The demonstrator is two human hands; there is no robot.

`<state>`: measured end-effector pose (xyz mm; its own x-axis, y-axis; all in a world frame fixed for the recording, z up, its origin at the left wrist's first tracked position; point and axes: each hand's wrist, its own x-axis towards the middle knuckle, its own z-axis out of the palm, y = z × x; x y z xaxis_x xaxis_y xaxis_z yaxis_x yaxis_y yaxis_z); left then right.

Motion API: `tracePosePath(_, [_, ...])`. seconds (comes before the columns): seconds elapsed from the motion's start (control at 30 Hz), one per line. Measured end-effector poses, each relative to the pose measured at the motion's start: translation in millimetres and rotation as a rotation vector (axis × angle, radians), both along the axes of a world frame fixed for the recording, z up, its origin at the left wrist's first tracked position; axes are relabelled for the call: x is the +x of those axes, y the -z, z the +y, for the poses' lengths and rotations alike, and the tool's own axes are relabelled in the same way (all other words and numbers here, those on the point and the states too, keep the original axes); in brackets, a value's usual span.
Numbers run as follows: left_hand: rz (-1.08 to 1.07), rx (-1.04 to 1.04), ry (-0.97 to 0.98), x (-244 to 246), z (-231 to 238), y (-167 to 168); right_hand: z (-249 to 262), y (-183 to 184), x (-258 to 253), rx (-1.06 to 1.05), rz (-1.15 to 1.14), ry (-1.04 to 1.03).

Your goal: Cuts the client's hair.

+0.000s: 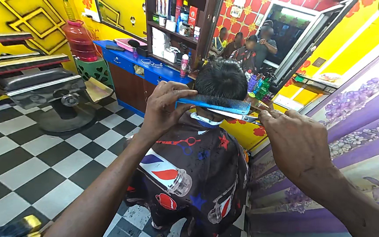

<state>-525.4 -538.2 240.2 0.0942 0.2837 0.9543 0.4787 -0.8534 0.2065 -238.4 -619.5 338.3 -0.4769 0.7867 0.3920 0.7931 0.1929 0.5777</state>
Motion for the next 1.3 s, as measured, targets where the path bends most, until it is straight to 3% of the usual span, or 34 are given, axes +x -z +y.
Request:
tracePosePath(0.2, [0.006,-0.009,0.016,-2,1,-3,7,0,-6,0.049,-0.007,0.062])
tracePosePath(0.43, [-0.031,-0.024,0.033,0,-5,3,4,-10,1,0.012,0.018,-0.032])
tracePosePath(0.57, [0.109,-0.2,0.094,-8,-11,15,7,-24,13,0.076,0.118,-0.07])
tracePosePath(0.7, [-0.018,-0.337,0.159,-11,-10,15,16,-41,17,0.086,0.084,-0.036])
tracePosePath(0.87, [-0.109,-0.27,0.191,-16,8,3,19,-49,14,0.021,-0.005,0.003])
tracePosePath(1.07, [-0.088,-0.152,0.068,-14,9,-4,19,-45,-1,-0.016,-0.137,0.073])
tracePosePath(1.3, [-0.084,-0.074,-0.001,-11,5,-6,11,-39,-12,-0.044,-0.126,0.02])
